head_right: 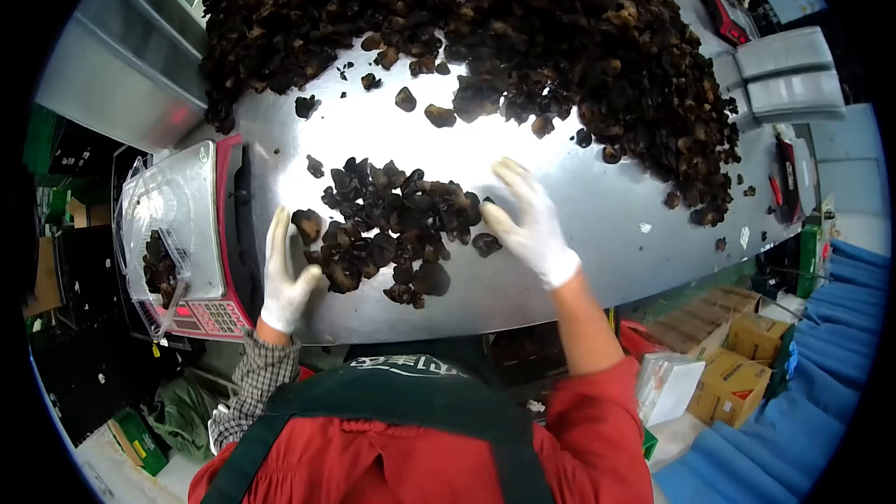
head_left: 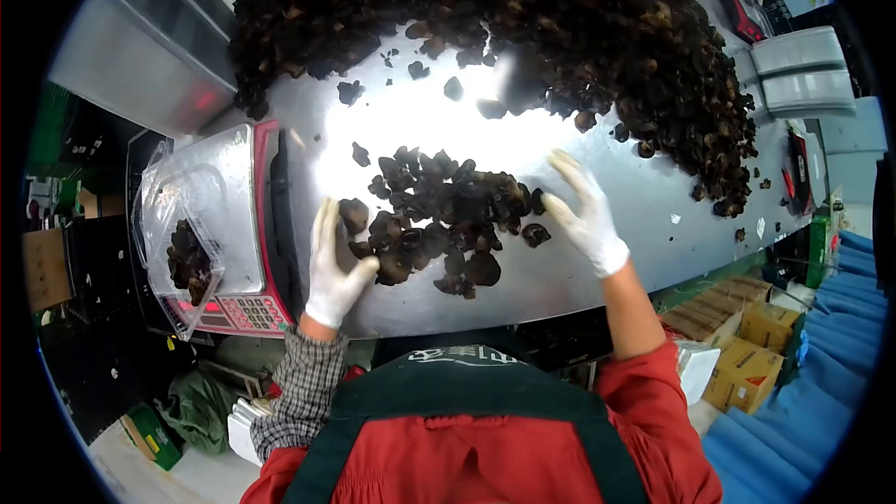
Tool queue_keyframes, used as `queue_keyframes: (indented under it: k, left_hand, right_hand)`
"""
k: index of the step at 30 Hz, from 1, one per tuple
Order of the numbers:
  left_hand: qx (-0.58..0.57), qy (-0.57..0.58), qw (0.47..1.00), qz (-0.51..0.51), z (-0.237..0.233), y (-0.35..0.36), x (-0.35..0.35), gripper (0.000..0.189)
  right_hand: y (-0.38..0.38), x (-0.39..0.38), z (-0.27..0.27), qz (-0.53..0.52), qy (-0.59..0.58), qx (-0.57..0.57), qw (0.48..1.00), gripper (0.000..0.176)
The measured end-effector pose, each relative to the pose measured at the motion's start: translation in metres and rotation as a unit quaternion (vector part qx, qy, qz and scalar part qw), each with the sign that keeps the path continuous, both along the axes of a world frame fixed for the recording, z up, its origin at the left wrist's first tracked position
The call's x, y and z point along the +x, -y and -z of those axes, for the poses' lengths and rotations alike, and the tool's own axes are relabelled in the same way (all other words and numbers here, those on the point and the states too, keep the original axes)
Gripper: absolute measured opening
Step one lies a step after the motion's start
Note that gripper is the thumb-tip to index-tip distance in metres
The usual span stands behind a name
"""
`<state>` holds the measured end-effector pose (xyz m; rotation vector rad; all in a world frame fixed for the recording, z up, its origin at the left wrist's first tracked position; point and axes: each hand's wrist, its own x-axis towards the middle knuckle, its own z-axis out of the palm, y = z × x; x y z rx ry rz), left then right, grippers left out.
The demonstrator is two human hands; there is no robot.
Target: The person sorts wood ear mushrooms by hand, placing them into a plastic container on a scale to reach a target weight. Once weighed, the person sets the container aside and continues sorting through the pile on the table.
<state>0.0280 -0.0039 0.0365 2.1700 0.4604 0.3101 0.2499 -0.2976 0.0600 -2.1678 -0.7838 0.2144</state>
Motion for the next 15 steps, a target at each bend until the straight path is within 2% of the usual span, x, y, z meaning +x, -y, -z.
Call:
queue_keyframes:
  k: [4, 6, 8, 12, 15]
  left_hand:
    - [0.153, -0.077, 0.982, 0.073, 0.013, 0.012, -0.046, 0.135]
    - [0.195, -0.101, 0.972, 0.086, 0.020, 0.015, -0.043, 0.141]
    - [0.222, -0.126, 0.962, 0.092, 0.020, 0.014, -0.021, 0.149]
    - [0.204, -0.082, 0.965, 0.145, 0.023, 0.002, 0.030, 0.148]
    - [0.192, -0.040, 0.948, 0.252, 0.019, 0.010, 0.041, 0.145]
  right_hand:
    - [0.063, -0.020, 0.038, -0.043, 0.069, -0.104, 0.991, 0.090]
    - [0.060, -0.027, 0.051, -0.084, 0.108, -0.150, 0.979, 0.107]
    - [0.035, -0.020, 0.061, -0.099, 0.119, -0.114, 0.981, 0.112]
    - [-0.024, -0.004, 0.060, -0.147, 0.100, -0.059, 0.982, 0.117]
    - [-0.036, -0.018, 0.047, -0.243, 0.056, -0.025, 0.968, 0.118]
